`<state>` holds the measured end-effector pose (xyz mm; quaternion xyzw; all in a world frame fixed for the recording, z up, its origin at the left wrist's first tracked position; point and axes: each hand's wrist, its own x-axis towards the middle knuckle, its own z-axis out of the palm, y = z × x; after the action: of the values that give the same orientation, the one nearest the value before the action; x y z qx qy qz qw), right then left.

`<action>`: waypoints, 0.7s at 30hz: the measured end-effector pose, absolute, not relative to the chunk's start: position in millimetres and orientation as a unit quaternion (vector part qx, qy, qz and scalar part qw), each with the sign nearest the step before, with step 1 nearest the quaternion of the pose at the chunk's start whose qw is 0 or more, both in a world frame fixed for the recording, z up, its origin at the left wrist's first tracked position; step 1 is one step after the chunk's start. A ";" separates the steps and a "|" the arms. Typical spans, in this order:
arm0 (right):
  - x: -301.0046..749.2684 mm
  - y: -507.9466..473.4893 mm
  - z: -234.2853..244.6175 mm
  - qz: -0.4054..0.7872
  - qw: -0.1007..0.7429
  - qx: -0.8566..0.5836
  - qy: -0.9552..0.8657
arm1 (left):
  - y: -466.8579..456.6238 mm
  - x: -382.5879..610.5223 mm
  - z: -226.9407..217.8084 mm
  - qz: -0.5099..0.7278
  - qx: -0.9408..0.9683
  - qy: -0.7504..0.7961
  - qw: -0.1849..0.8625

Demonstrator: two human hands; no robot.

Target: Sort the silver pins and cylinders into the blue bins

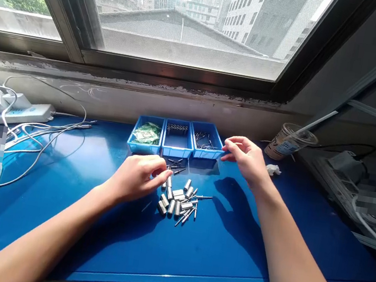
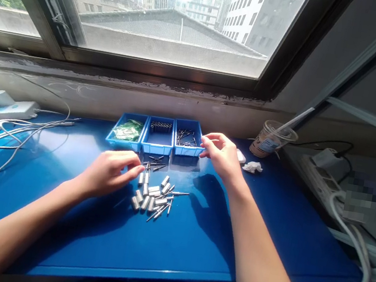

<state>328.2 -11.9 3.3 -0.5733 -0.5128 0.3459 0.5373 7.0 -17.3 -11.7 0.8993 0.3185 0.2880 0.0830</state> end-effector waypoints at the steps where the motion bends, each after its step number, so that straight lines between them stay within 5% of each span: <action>1: 326.7 -12.9 3.9 0.316 0.536 -0.577 -0.529 | -17.0 6.8 -12.0 0.273 0.895 0.340 0.087; 12: 270.0 -23.8 -22.3 0.135 0.255 -0.483 -0.826 | -12.4 8.1 -23.3 0.131 0.884 0.446 0.050; 21: 265.3 -15.4 -22.1 0.152 0.159 -0.519 -0.826 | -15.0 11.2 -16.6 0.098 0.877 0.466 0.073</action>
<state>265.3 -15.4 -22.1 -0.5195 -0.8257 0.1525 0.1585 11.2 -15.0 -16.6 0.8765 0.4656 0.0982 0.0731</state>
